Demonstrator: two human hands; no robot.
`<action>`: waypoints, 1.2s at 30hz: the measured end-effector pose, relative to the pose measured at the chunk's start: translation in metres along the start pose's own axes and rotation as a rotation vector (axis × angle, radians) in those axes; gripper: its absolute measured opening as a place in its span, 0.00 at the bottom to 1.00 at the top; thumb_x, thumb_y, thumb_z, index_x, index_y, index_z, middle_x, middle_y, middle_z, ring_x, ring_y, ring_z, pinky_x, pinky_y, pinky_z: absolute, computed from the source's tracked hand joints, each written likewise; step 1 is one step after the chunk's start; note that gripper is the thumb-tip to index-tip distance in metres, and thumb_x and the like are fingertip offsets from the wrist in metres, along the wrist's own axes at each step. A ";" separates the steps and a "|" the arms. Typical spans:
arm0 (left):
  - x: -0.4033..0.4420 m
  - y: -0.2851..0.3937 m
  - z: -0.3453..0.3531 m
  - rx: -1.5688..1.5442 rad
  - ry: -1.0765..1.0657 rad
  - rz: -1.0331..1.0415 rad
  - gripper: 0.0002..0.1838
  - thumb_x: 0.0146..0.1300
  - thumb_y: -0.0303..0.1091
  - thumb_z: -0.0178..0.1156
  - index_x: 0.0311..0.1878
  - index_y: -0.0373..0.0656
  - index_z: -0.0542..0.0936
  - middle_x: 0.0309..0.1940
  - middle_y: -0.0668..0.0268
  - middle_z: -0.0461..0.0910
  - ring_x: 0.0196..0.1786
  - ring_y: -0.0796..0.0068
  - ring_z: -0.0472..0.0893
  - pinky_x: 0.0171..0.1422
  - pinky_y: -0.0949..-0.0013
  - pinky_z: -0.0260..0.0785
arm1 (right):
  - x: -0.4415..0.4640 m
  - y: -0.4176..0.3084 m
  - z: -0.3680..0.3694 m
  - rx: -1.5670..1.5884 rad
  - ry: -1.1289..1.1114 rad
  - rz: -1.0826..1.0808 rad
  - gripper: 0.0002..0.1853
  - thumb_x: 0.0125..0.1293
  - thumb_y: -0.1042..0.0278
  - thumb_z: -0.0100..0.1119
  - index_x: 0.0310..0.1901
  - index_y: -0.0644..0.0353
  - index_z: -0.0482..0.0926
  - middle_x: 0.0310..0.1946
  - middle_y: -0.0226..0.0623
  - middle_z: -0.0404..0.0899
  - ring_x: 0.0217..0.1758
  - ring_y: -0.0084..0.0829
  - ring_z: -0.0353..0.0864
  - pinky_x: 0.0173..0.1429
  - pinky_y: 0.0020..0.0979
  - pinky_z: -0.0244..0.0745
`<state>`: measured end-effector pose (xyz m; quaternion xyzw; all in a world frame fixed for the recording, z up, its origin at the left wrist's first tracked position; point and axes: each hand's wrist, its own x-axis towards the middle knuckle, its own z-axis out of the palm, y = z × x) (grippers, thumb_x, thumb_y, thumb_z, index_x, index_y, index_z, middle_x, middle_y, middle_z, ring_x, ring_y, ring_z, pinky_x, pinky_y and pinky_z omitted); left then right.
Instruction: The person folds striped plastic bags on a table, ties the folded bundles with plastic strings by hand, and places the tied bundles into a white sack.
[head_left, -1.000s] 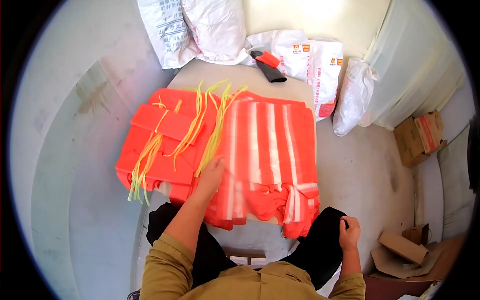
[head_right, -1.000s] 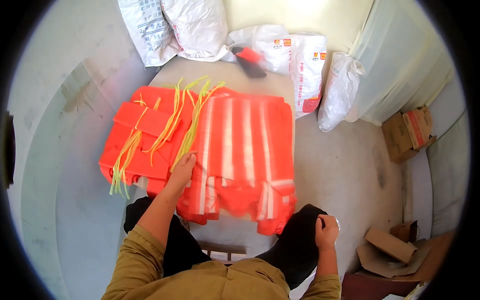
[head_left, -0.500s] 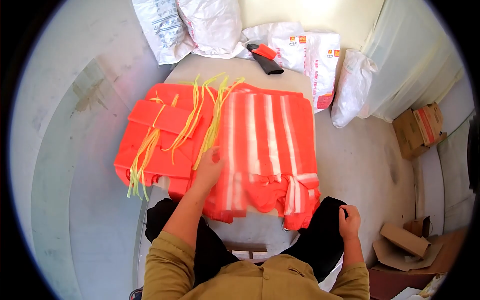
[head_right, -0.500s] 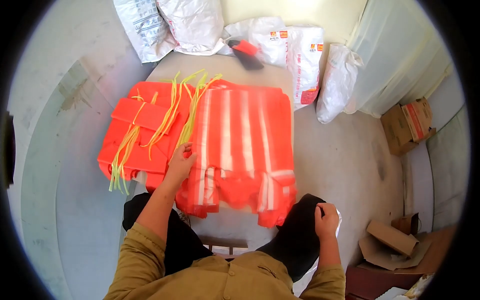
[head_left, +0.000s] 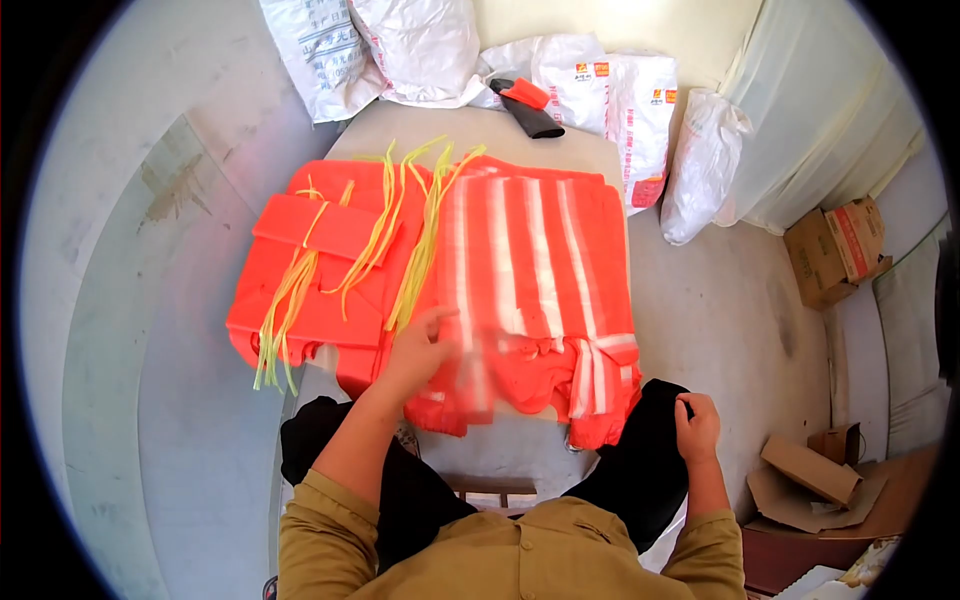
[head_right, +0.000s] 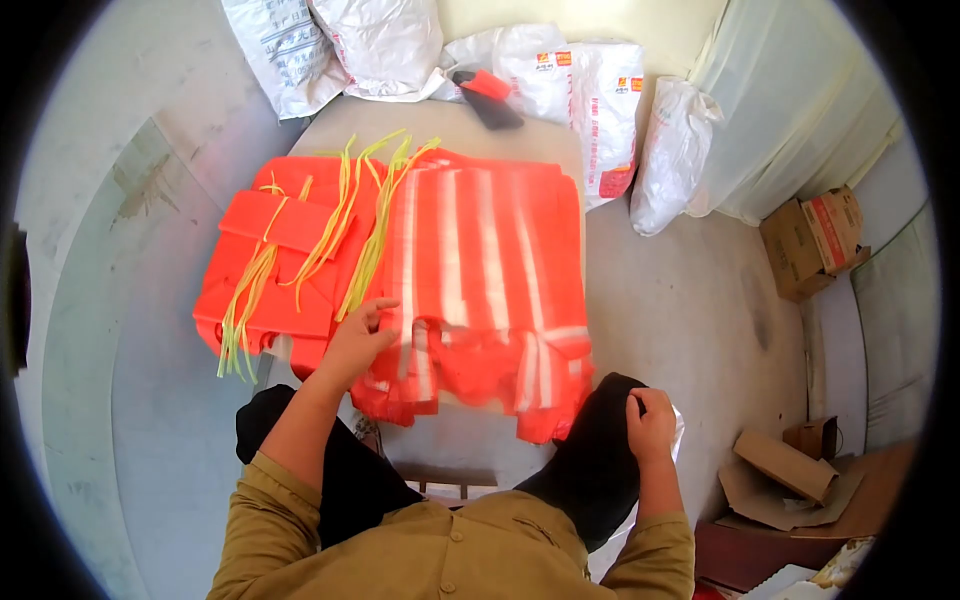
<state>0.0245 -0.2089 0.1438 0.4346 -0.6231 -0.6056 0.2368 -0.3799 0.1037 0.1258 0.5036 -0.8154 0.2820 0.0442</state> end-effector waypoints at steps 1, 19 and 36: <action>0.001 0.000 -0.001 -0.145 0.012 0.001 0.27 0.70 0.27 0.64 0.72 0.41 0.74 0.38 0.75 0.73 0.41 0.82 0.74 0.46 0.74 0.70 | 0.001 -0.001 0.000 -0.009 -0.002 -0.001 0.05 0.67 0.72 0.67 0.43 0.59 0.85 0.42 0.43 0.86 0.47 0.46 0.86 0.53 0.40 0.81; -0.018 0.012 -0.003 0.024 -0.295 -0.202 0.25 0.66 0.22 0.63 0.67 0.45 0.79 0.43 0.71 0.81 0.39 0.85 0.78 0.39 0.76 0.73 | 0.018 -0.051 0.010 0.062 -0.084 -0.253 0.09 0.62 0.73 0.70 0.44 0.59 0.86 0.44 0.43 0.86 0.51 0.48 0.85 0.56 0.43 0.80; -0.013 0.012 -0.014 -0.023 -0.347 -0.146 0.16 0.68 0.22 0.63 0.58 0.41 0.81 0.40 0.73 0.80 0.40 0.86 0.78 0.41 0.77 0.73 | 0.126 -0.206 0.159 0.162 -0.330 -0.229 0.25 0.64 0.72 0.69 0.63 0.65 0.80 0.54 0.48 0.84 0.62 0.49 0.80 0.65 0.43 0.76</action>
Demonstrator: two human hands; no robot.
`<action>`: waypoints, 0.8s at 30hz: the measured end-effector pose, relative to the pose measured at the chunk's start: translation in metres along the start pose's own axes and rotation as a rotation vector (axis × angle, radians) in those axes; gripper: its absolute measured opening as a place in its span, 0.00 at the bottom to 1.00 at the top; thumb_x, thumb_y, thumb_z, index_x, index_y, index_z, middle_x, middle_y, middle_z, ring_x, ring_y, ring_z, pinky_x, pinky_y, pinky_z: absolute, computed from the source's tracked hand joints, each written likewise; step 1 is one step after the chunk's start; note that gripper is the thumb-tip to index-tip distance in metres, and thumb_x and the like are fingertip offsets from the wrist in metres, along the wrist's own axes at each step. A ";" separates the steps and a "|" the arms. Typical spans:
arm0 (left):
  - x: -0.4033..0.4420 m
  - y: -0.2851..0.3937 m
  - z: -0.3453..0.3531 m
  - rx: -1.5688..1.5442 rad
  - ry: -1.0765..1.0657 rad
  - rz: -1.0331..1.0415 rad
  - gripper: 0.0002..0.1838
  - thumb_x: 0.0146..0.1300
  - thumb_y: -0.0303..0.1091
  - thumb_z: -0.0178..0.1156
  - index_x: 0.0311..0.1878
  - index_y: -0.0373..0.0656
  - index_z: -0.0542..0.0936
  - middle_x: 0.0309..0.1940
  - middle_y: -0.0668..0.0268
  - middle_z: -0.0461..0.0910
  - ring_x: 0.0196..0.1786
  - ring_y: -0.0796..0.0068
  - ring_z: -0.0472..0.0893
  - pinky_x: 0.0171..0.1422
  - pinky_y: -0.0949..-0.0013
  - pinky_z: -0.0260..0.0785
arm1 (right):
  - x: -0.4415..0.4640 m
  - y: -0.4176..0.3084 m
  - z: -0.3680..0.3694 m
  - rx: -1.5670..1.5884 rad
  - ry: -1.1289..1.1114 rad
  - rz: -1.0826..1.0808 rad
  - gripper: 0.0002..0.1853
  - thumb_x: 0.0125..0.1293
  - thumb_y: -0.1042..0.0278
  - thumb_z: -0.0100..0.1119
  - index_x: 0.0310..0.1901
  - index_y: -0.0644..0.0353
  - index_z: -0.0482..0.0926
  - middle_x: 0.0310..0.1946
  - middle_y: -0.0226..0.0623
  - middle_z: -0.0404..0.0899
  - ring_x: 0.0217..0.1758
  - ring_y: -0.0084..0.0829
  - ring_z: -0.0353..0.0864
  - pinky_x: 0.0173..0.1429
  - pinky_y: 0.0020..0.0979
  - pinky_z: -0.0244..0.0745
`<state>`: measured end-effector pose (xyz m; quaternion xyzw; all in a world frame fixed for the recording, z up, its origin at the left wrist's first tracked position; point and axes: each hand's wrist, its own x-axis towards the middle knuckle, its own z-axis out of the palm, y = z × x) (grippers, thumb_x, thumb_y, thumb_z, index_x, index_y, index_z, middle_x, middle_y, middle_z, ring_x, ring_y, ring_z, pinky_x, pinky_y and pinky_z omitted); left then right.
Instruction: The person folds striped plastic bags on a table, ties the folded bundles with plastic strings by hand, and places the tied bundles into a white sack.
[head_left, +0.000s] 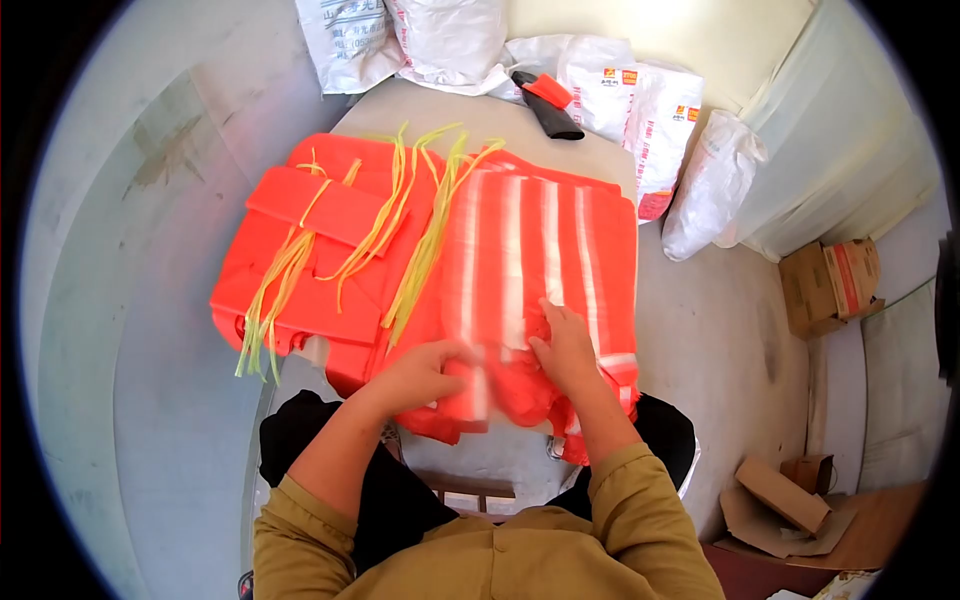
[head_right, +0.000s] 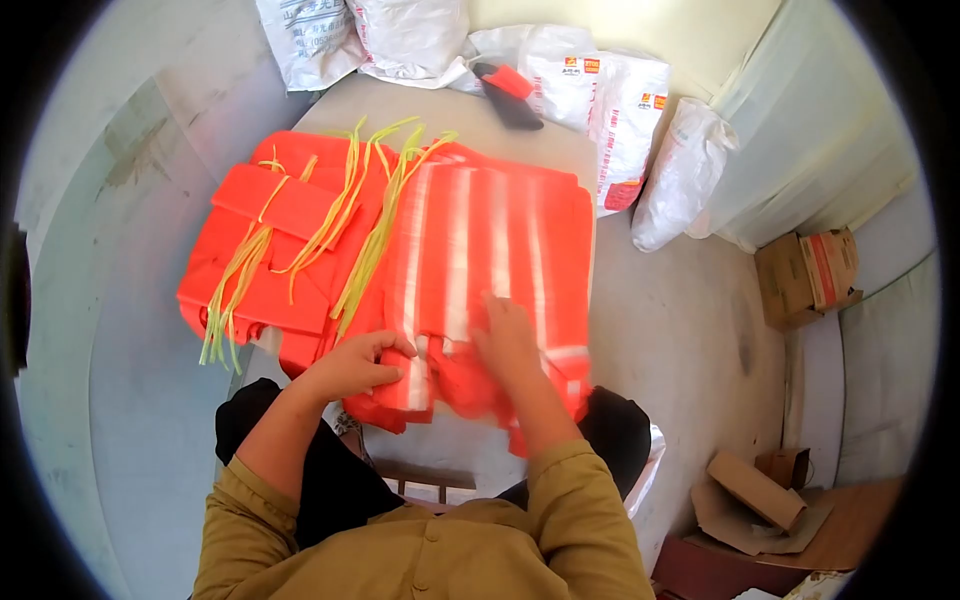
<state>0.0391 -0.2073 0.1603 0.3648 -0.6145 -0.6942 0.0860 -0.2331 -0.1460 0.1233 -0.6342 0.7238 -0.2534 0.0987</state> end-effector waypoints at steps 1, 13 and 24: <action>0.003 -0.004 -0.001 -0.021 0.005 0.003 0.16 0.68 0.21 0.62 0.58 0.41 0.81 0.40 0.73 0.81 0.40 0.86 0.78 0.41 0.77 0.73 | 0.004 -0.003 -0.004 0.023 -0.078 0.083 0.25 0.62 0.73 0.69 0.62 0.65 0.81 0.52 0.47 0.85 0.61 0.48 0.80 0.64 0.43 0.76; -0.009 -0.002 -0.020 -0.282 0.133 0.057 0.14 0.65 0.18 0.61 0.52 0.40 0.81 0.36 0.74 0.80 0.36 0.88 0.77 0.40 0.79 0.69 | -0.001 0.027 0.012 0.341 0.052 0.024 0.18 0.63 0.66 0.67 0.54 0.63 0.84 0.59 0.54 0.79 0.64 0.55 0.77 0.70 0.47 0.72; -0.014 -0.013 -0.019 -0.206 0.059 0.049 0.10 0.66 0.19 0.60 0.48 0.40 0.83 0.35 0.75 0.79 0.34 0.89 0.75 0.38 0.80 0.66 | 0.002 0.007 0.002 0.375 -0.066 0.239 0.12 0.65 0.69 0.67 0.48 0.64 0.82 0.42 0.41 0.84 0.48 0.39 0.83 0.53 0.37 0.78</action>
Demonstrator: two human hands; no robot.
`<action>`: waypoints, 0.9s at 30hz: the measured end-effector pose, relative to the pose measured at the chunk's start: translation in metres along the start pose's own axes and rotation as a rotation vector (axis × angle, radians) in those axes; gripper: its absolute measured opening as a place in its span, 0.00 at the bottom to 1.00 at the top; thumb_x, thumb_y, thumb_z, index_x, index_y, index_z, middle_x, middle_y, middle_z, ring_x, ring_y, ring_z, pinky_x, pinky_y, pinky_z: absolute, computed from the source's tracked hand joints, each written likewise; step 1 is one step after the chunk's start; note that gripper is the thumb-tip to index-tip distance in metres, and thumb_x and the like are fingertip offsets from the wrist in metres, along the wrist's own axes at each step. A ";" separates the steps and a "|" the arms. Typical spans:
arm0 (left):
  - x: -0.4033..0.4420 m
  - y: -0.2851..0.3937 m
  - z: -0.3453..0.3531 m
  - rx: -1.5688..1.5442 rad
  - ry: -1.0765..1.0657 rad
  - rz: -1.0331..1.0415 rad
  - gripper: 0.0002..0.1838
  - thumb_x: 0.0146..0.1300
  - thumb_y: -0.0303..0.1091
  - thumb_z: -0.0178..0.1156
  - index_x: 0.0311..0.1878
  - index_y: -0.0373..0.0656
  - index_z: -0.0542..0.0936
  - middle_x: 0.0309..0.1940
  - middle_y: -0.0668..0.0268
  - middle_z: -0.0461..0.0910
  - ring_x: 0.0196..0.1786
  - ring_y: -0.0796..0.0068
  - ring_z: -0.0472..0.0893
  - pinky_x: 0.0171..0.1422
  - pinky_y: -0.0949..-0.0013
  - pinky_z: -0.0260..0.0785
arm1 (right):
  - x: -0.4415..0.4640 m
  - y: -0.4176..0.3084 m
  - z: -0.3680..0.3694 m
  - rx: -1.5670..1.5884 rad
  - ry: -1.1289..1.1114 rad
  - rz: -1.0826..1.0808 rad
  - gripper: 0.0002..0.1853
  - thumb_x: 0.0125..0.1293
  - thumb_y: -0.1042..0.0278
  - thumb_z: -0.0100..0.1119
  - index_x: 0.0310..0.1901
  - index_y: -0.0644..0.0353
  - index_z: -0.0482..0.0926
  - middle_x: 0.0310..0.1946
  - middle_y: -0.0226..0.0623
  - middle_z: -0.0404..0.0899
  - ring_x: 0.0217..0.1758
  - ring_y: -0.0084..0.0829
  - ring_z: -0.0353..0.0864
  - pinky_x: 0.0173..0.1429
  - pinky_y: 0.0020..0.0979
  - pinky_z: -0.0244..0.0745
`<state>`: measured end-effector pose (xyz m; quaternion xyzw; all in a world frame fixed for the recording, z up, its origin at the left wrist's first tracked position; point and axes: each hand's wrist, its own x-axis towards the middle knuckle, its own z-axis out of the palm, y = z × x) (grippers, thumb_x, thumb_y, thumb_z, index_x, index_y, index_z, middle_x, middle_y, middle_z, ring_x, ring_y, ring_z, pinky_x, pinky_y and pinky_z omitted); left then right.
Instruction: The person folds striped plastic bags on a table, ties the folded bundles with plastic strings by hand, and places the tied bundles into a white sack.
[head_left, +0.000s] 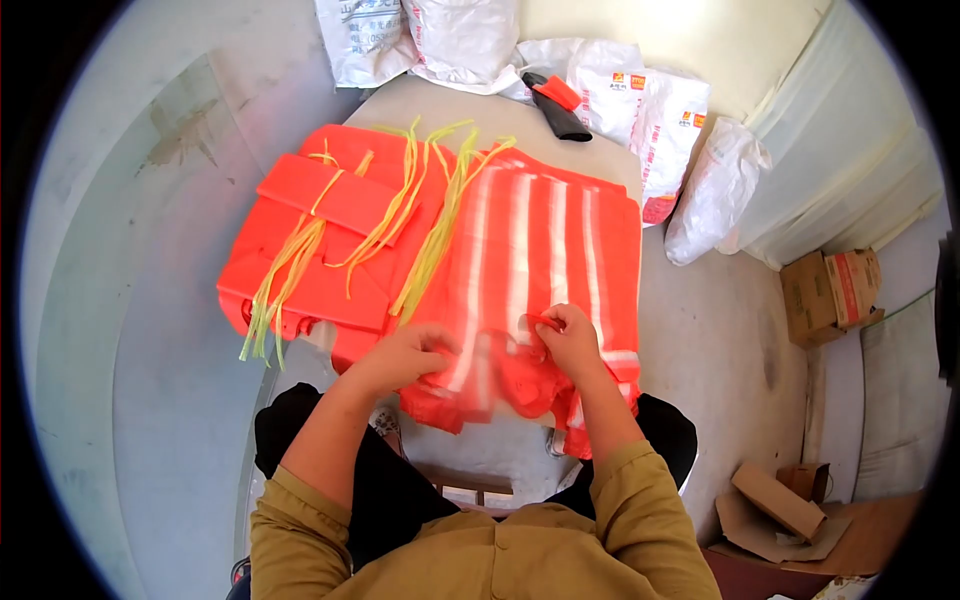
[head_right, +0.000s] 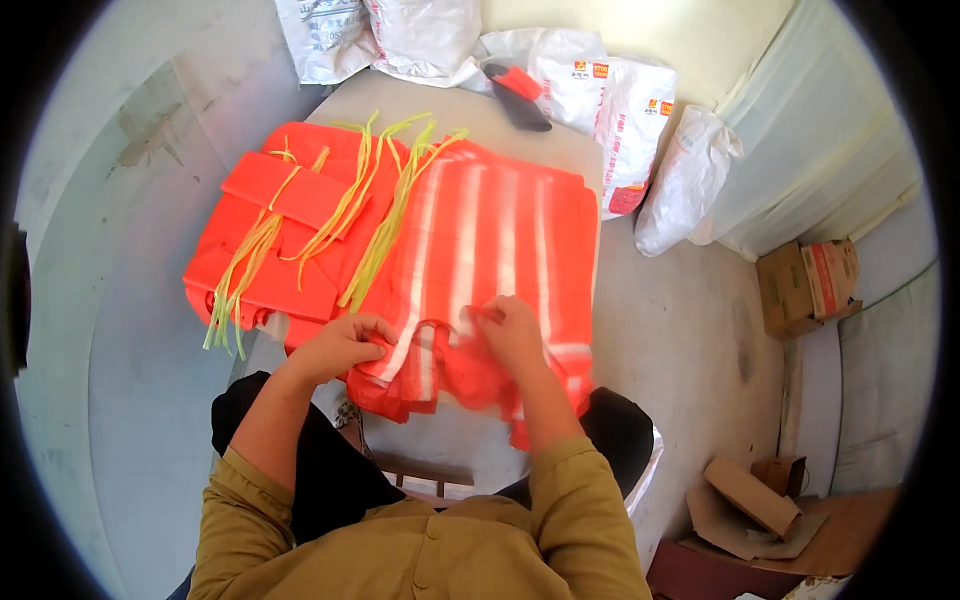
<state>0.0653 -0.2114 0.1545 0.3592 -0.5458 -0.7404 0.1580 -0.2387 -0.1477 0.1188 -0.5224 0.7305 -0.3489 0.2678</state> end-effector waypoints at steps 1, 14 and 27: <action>-0.001 0.003 -0.004 -0.041 0.020 0.015 0.10 0.66 0.19 0.60 0.47 0.40 0.83 0.35 0.75 0.80 0.35 0.88 0.76 0.39 0.79 0.67 | -0.002 -0.002 0.004 0.051 0.034 -0.014 0.10 0.66 0.72 0.67 0.47 0.64 0.81 0.41 0.37 0.83 0.45 0.33 0.82 0.51 0.34 0.78; 0.000 0.020 0.004 0.133 0.137 0.099 0.09 0.68 0.24 0.59 0.48 0.39 0.85 0.37 0.72 0.83 0.39 0.85 0.80 0.43 0.75 0.73 | -0.079 -0.001 0.041 -0.182 0.170 -0.593 0.08 0.54 0.81 0.70 0.35 0.58 0.86 0.40 0.38 0.82 0.44 0.44 0.79 0.50 0.43 0.75; 0.079 0.013 0.064 0.425 0.270 0.107 0.22 0.78 0.42 0.51 0.66 0.40 0.79 0.46 0.54 0.88 0.46 0.60 0.87 0.55 0.57 0.78 | -0.081 -0.001 0.044 -0.066 0.152 -0.570 0.08 0.52 0.80 0.70 0.34 0.61 0.83 0.36 0.39 0.81 0.41 0.46 0.79 0.45 0.43 0.76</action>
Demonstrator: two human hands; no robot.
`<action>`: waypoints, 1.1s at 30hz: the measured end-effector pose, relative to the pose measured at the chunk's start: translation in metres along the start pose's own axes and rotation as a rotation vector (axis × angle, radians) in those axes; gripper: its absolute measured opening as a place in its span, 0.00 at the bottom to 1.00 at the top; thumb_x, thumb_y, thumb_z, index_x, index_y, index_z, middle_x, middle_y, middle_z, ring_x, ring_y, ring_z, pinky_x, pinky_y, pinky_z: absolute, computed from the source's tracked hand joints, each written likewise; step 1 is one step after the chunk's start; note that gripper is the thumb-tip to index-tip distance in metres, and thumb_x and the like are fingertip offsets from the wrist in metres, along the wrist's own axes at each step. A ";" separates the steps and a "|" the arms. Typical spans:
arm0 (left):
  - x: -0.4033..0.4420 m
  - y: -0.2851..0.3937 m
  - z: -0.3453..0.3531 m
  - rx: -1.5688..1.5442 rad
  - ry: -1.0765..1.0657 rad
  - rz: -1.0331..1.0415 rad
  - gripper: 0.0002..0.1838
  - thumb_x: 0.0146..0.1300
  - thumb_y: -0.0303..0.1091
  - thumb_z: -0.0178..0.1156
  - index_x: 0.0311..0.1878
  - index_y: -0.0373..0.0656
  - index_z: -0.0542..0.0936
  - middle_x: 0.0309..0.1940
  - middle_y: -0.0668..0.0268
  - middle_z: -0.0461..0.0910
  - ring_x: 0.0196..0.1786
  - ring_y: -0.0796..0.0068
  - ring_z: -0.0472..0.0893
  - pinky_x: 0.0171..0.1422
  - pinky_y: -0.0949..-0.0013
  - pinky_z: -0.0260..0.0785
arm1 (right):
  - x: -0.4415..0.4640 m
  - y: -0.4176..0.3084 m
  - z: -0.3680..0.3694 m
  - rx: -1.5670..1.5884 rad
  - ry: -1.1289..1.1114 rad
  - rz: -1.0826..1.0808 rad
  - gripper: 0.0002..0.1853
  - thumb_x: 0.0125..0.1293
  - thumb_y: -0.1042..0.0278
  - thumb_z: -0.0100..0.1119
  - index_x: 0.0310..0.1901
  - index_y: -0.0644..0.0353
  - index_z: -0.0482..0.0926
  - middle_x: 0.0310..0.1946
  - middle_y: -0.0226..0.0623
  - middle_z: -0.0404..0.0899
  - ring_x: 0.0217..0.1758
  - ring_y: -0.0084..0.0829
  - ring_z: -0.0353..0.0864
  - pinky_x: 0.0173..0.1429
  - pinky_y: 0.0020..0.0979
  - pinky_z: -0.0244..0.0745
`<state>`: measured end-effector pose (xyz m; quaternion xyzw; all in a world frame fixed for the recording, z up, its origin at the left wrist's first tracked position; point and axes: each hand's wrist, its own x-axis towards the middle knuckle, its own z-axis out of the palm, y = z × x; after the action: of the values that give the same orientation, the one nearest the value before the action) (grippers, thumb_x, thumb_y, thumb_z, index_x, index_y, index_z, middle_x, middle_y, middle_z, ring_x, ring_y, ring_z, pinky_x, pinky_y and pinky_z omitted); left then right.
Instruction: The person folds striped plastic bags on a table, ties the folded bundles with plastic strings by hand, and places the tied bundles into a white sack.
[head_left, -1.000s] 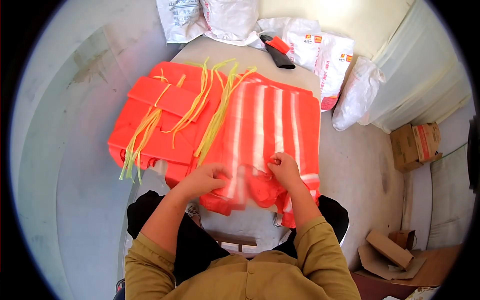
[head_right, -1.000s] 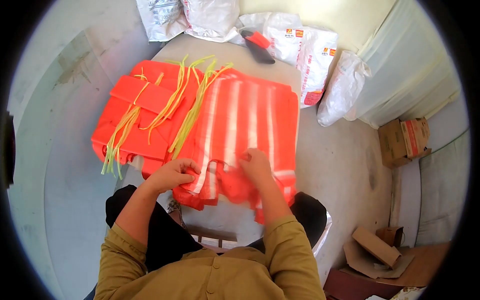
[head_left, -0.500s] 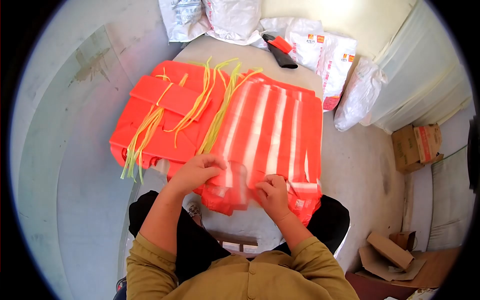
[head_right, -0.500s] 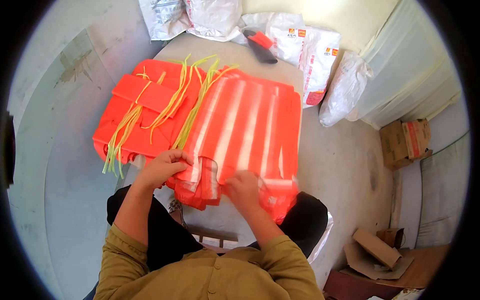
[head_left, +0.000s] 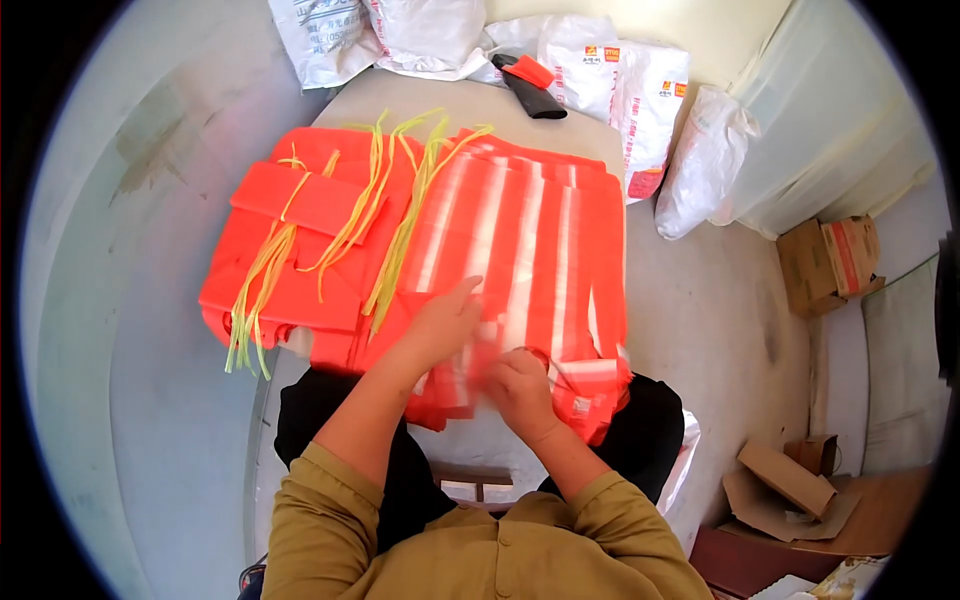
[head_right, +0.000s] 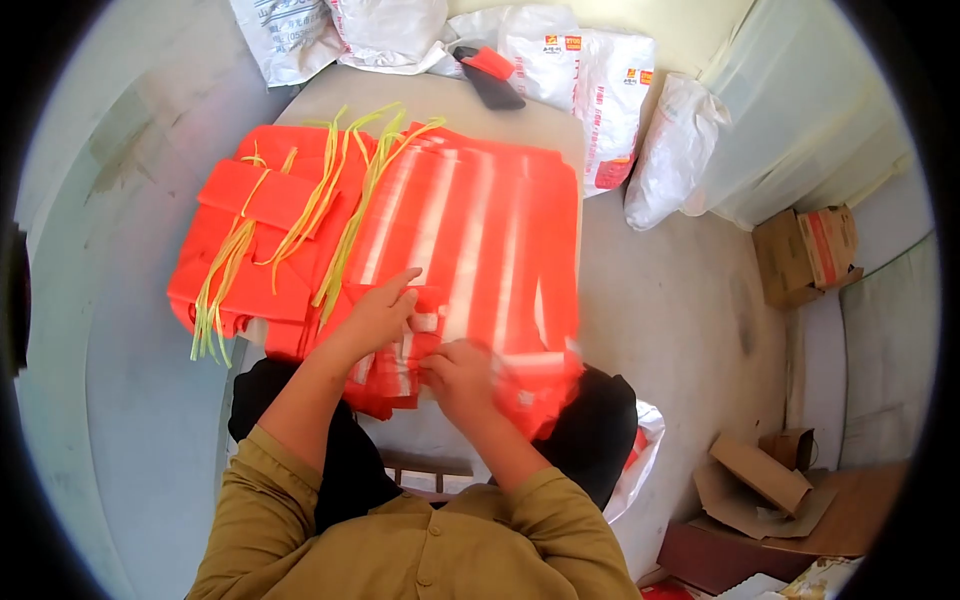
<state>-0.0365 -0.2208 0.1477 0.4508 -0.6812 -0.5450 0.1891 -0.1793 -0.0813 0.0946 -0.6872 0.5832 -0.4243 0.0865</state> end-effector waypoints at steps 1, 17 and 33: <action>0.001 -0.001 0.000 0.092 0.053 0.043 0.21 0.77 0.39 0.53 0.66 0.41 0.80 0.44 0.56 0.87 0.45 0.62 0.86 0.53 0.59 0.78 | 0.001 -0.001 -0.001 0.007 0.008 0.000 0.08 0.52 0.80 0.70 0.34 0.60 0.83 0.36 0.39 0.81 0.40 0.46 0.79 0.45 0.43 0.75; 0.003 -0.008 0.012 0.547 0.155 0.333 0.14 0.65 0.25 0.60 0.52 0.43 0.84 0.49 0.58 0.84 0.50 0.49 0.83 0.54 0.52 0.78 | 0.016 -0.008 -0.015 0.058 -0.052 0.152 0.05 0.64 0.75 0.69 0.42 0.60 0.85 0.38 0.41 0.82 0.42 0.46 0.83 0.45 0.42 0.77; -0.008 -0.004 0.000 0.503 -0.056 0.433 0.06 0.66 0.30 0.65 0.42 0.37 0.82 0.36 0.51 0.83 0.45 0.45 0.82 0.49 0.50 0.74 | 0.020 0.006 -0.065 -0.185 -0.148 0.444 0.18 0.69 0.63 0.67 0.56 0.62 0.81 0.48 0.43 0.84 0.49 0.45 0.83 0.54 0.41 0.79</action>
<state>-0.0304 -0.2142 0.1456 0.3129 -0.8793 -0.3191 0.1647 -0.2290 -0.0764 0.1408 -0.5765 0.7484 -0.2880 0.1569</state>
